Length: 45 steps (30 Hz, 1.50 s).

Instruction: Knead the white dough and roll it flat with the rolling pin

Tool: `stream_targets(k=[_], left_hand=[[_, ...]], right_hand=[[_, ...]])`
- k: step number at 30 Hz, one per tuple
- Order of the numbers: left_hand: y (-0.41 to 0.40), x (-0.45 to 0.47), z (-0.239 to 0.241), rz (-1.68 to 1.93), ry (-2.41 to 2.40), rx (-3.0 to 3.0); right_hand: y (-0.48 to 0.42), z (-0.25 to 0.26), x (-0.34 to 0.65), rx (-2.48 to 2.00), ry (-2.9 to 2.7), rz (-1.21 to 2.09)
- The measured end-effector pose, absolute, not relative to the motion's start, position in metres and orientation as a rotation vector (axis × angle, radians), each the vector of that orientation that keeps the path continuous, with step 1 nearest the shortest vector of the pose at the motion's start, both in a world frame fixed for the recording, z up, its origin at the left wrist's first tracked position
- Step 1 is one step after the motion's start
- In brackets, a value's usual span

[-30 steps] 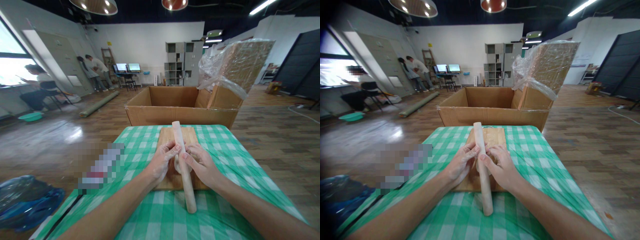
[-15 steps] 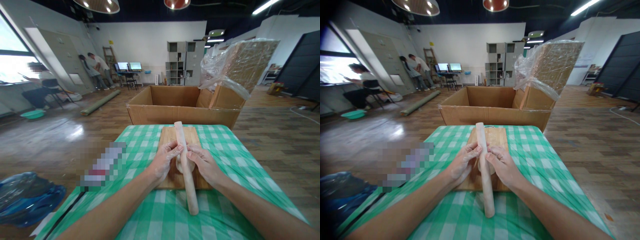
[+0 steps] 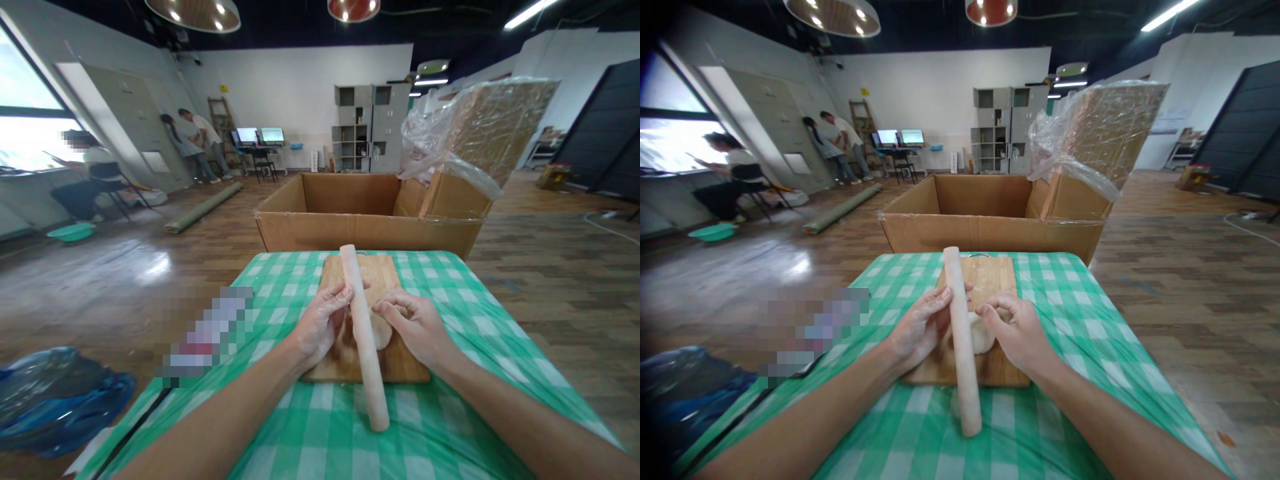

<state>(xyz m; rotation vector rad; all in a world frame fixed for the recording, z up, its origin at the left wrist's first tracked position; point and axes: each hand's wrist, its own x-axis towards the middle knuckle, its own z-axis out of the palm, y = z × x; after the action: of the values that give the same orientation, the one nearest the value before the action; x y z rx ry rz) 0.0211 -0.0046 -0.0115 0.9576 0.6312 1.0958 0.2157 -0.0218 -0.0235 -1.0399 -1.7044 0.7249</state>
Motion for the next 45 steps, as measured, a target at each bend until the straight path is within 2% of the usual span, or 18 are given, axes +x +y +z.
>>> stream_targets(k=[12,17,27,36,41,45], left_hand=[[-0.002,0.012,-0.011,1.107,0.608,0.882],[-0.006,0.014,-0.007,1.103,0.613,0.849],[-0.009,0.016,-0.006,1.1,0.611,0.863],[-0.013,0.022,-0.009,1.103,0.574,1.059],[-0.008,0.018,-0.016,1.192,0.773,1.371],[-0.007,0.013,-0.016,1.052,1.099,1.835]], right_hand=[[-0.02,-0.034,0.223,-1.063,-2.186,0.104],[-0.028,-0.028,0.22,-1.086,-2.232,-0.011],[-0.033,-0.024,0.22,-1.05,-2.121,0.129],[-0.051,-0.009,0.204,-1.02,-2.035,0.653],[-0.052,-0.01,0.201,-0.954,-1.694,1.079],[-0.024,-0.002,0.232,-1.122,-1.41,0.926]])
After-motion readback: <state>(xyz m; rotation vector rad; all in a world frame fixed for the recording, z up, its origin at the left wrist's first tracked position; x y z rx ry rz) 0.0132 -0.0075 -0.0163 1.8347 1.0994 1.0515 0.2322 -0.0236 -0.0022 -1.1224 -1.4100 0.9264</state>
